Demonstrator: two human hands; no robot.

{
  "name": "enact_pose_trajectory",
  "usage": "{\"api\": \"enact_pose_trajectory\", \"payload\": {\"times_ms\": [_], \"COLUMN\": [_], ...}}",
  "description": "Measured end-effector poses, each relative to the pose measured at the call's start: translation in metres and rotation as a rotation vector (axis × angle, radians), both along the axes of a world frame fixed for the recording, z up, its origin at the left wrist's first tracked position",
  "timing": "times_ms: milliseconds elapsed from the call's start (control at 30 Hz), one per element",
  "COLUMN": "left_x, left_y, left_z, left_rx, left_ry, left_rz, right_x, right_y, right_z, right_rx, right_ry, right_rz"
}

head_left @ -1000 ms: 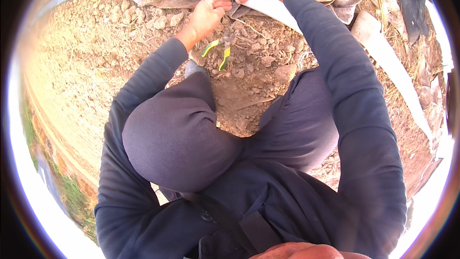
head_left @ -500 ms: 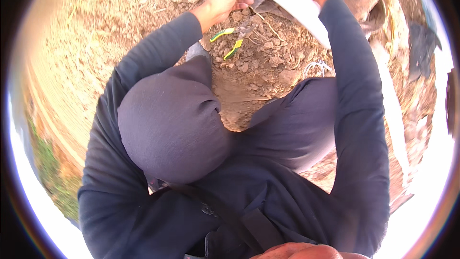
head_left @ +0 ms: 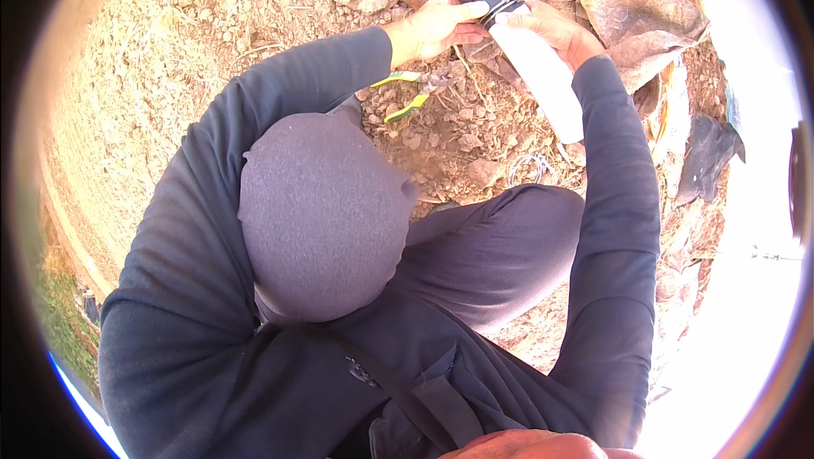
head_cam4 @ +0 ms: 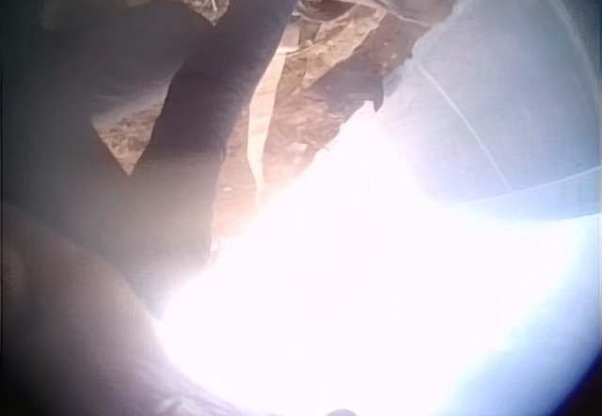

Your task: The person sits on the ground and secures a white pipe to a black pipe using metal hose clamps and pliers. They tighten the clamps and then wrap the joint with a strip of white tape.

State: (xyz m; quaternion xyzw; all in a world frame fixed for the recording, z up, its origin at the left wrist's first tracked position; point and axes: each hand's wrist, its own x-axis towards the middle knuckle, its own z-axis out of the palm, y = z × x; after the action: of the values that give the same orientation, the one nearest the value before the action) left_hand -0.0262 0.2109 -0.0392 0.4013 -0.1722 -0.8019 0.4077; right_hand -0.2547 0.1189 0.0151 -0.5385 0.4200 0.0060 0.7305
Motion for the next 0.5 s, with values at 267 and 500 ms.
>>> {"api": "enact_pose_trajectory", "payload": {"times_ms": [267, 500], "left_x": [0.004, 0.002], "left_y": [0.000, 0.001], "left_z": [-0.003, -0.005], "left_rx": [0.025, -0.002], "left_ry": [0.040, 0.028], "left_rz": [-0.024, 0.027], "right_x": [0.007, 0.010], "right_y": [0.006, 0.010], "right_z": [-0.014, -0.014], "right_rx": [-0.086, -0.143], "right_ry": [0.089, 0.129], "right_rz": [-0.026, -0.030]}}
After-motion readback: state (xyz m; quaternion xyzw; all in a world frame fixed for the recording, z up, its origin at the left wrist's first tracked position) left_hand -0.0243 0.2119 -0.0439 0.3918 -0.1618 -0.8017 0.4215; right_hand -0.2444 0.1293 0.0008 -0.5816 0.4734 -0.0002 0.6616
